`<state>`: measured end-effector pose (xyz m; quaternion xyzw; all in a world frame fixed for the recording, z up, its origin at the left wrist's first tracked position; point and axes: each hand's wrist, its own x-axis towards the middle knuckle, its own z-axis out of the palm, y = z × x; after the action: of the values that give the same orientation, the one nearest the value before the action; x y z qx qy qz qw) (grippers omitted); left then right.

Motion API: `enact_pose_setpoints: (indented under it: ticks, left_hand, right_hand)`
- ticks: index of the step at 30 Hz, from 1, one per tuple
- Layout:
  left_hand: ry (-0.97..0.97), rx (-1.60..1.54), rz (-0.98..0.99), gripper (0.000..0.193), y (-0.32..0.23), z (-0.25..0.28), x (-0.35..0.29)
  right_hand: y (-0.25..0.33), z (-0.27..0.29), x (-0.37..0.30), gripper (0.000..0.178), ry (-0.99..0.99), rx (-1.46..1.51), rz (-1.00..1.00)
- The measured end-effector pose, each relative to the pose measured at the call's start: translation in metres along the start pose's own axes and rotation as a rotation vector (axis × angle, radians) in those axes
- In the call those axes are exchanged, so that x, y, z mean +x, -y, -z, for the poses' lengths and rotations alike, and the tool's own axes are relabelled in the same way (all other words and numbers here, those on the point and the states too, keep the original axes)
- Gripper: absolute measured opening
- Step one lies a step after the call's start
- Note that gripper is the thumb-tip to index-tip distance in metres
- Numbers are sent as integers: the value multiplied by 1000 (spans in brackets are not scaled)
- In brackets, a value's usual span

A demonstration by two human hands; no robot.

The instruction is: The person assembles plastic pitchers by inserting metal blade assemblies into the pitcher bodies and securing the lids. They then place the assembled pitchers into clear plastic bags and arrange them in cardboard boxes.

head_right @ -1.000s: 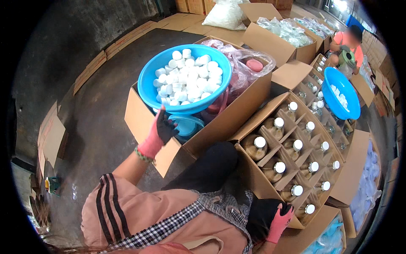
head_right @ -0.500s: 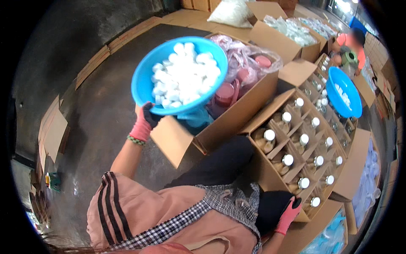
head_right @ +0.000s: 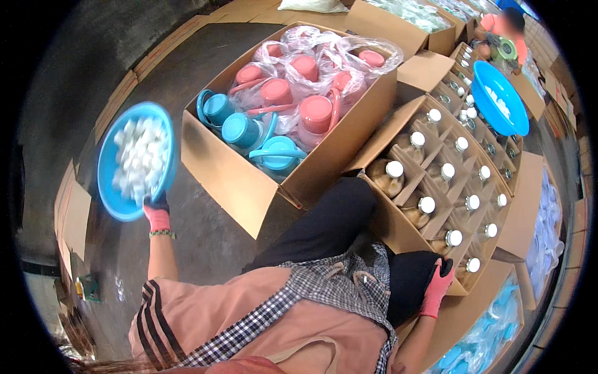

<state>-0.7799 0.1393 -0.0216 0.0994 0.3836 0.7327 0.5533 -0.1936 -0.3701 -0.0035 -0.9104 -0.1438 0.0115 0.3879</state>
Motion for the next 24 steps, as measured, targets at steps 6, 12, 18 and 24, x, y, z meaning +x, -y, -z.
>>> enact_pose_setpoints:
  ticks: [6,12,18,24]
  left_hand:
    - [71,1534,-553,40,36,123,-54]
    - [-214,1160,-14,47,91,312,-58]
    - [-137,1356,172,48,121,322,-114]
    - [-264,1674,380,47,128,258,-89]
  right_hand:
    - [2,8,1,28,-43,-118,-47]
    - [8,-1,13,28,22,-277,22]
    - [2,0,9,27,25,-272,26]
    - [18,-3,0,27,-43,-172,36]
